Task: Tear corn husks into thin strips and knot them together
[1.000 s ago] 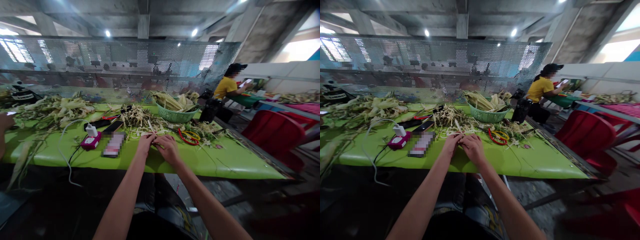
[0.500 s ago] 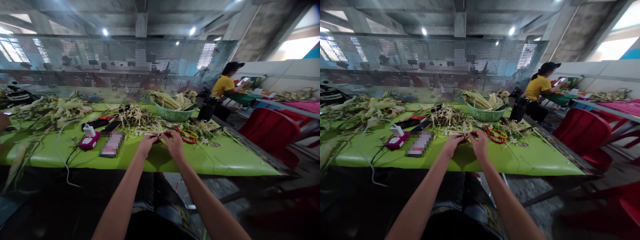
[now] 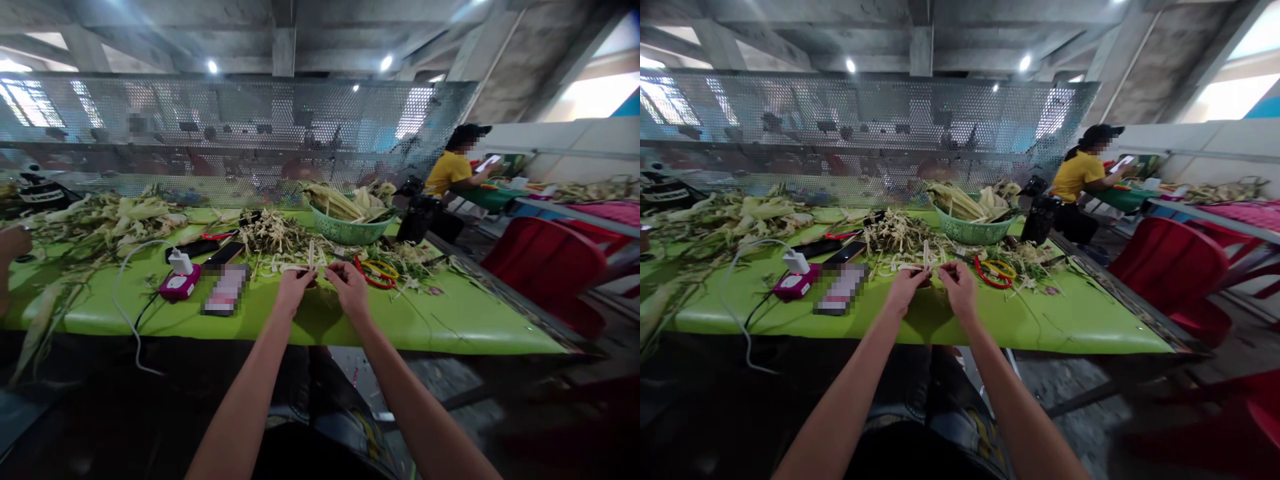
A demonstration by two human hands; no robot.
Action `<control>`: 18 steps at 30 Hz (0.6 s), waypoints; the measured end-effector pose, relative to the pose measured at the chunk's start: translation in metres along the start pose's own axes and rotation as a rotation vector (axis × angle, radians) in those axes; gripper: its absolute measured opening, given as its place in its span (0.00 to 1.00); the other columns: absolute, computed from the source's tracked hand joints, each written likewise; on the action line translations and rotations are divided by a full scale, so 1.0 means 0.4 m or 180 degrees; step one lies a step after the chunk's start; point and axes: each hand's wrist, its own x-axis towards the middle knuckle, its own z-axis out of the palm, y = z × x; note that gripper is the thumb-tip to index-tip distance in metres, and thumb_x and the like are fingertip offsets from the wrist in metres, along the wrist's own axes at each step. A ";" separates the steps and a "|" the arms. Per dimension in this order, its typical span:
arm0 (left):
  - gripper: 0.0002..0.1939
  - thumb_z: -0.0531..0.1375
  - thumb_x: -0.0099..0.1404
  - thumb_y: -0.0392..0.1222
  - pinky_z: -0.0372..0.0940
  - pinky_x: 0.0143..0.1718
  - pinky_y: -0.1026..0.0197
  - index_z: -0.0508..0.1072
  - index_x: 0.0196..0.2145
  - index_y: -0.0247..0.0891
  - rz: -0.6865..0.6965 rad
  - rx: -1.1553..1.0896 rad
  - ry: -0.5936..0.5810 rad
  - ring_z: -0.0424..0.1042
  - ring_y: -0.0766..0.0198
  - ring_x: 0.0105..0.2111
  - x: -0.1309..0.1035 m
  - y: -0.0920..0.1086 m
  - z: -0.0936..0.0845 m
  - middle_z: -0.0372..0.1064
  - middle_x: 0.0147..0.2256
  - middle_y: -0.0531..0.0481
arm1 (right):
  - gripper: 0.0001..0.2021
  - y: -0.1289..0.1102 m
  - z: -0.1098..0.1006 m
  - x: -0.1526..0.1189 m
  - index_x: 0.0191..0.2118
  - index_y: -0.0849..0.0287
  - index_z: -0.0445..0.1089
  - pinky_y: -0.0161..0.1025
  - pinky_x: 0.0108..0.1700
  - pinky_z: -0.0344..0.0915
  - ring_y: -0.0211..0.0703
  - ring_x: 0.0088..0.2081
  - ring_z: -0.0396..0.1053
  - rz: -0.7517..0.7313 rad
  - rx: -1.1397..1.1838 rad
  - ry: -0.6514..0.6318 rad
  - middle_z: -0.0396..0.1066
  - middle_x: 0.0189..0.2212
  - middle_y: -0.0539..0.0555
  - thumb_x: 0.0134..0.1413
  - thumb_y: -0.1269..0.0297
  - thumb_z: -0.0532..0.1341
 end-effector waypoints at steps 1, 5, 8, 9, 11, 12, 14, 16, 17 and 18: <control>0.09 0.66 0.49 0.40 0.64 0.32 0.63 0.74 0.28 0.33 0.0009 0.0049 0.0046 0.67 0.68 0.24 0.001 0.000 -0.001 0.70 0.24 0.52 | 0.10 -0.005 -0.001 -0.002 0.33 0.58 0.69 0.38 0.33 0.62 0.40 0.29 0.66 -0.0029 -0.0036 -0.0035 0.69 0.27 0.51 0.48 0.57 0.63; 0.06 0.63 0.52 0.36 0.64 0.30 0.63 0.71 0.29 0.34 0.0220 0.0410 0.0265 0.67 0.67 0.25 0.009 -0.007 -0.007 0.68 0.24 0.52 | 0.09 -0.018 0.001 -0.009 0.32 0.58 0.70 0.39 0.35 0.63 0.41 0.31 0.67 -0.0246 -0.0151 -0.0253 0.71 0.28 0.52 0.46 0.60 0.65; 0.05 0.61 0.55 0.35 0.64 0.31 0.62 0.71 0.32 0.34 0.0395 0.1079 0.0369 0.68 0.65 0.27 0.009 -0.009 -0.010 0.69 0.26 0.51 | 0.08 -0.015 0.004 -0.011 0.34 0.58 0.72 0.40 0.37 0.64 0.43 0.32 0.68 -0.0521 -0.0246 -0.0301 0.73 0.30 0.53 0.46 0.62 0.65; 0.06 0.60 0.55 0.34 0.64 0.33 0.62 0.71 0.33 0.34 0.0482 0.1349 0.0338 0.69 0.65 0.28 0.008 -0.008 -0.010 0.70 0.28 0.50 | 0.07 -0.012 0.005 -0.011 0.35 0.57 0.73 0.41 0.38 0.64 0.44 0.33 0.69 -0.0611 -0.0295 -0.0312 0.74 0.31 0.53 0.47 0.63 0.64; 0.06 0.59 0.56 0.34 0.63 0.37 0.61 0.73 0.33 0.34 0.0706 0.1871 0.0207 0.70 0.63 0.31 0.002 -0.002 -0.009 0.72 0.30 0.48 | 0.07 -0.006 0.004 -0.011 0.36 0.56 0.74 0.41 0.39 0.65 0.45 0.35 0.70 -0.0742 -0.0382 -0.0362 0.75 0.33 0.54 0.50 0.64 0.62; 0.05 0.59 0.57 0.34 0.63 0.38 0.60 0.73 0.33 0.34 0.0812 0.2096 0.0147 0.70 0.62 0.32 -0.001 0.001 -0.007 0.73 0.31 0.47 | 0.07 -0.003 0.003 -0.011 0.37 0.55 0.75 0.42 0.39 0.65 0.45 0.35 0.70 -0.0775 -0.0416 -0.0392 0.75 0.35 0.54 0.52 0.64 0.61; 0.05 0.58 0.58 0.35 0.62 0.38 0.59 0.74 0.32 0.34 0.0954 0.2404 0.0049 0.69 0.62 0.32 -0.008 0.006 -0.005 0.73 0.32 0.47 | 0.08 0.003 0.001 -0.011 0.39 0.54 0.75 0.42 0.40 0.65 0.45 0.37 0.71 -0.0777 -0.0456 -0.0436 0.75 0.36 0.54 0.53 0.65 0.60; 0.05 0.57 0.59 0.36 0.61 0.37 0.60 0.73 0.31 0.35 0.1001 0.2478 -0.0043 0.68 0.62 0.31 -0.012 0.009 -0.002 0.72 0.30 0.47 | 0.09 0.007 -0.001 -0.012 0.41 0.54 0.74 0.42 0.41 0.66 0.45 0.37 0.71 -0.0698 -0.0423 -0.0439 0.75 0.37 0.54 0.54 0.64 0.60; 0.05 0.57 0.59 0.37 0.61 0.35 0.61 0.73 0.30 0.35 0.1005 0.2436 -0.0104 0.68 0.63 0.31 -0.012 0.009 -0.001 0.72 0.30 0.48 | 0.10 0.007 -0.002 -0.012 0.42 0.54 0.74 0.43 0.41 0.66 0.45 0.37 0.71 -0.0647 -0.0375 -0.0433 0.75 0.38 0.54 0.54 0.63 0.61; 0.05 0.57 0.59 0.38 0.60 0.34 0.62 0.72 0.31 0.35 0.0998 0.2366 -0.0158 0.67 0.64 0.30 -0.012 0.008 -0.001 0.71 0.29 0.49 | 0.11 0.007 -0.002 -0.012 0.43 0.54 0.73 0.43 0.42 0.66 0.45 0.37 0.71 -0.0595 -0.0308 -0.0441 0.75 0.38 0.54 0.54 0.63 0.61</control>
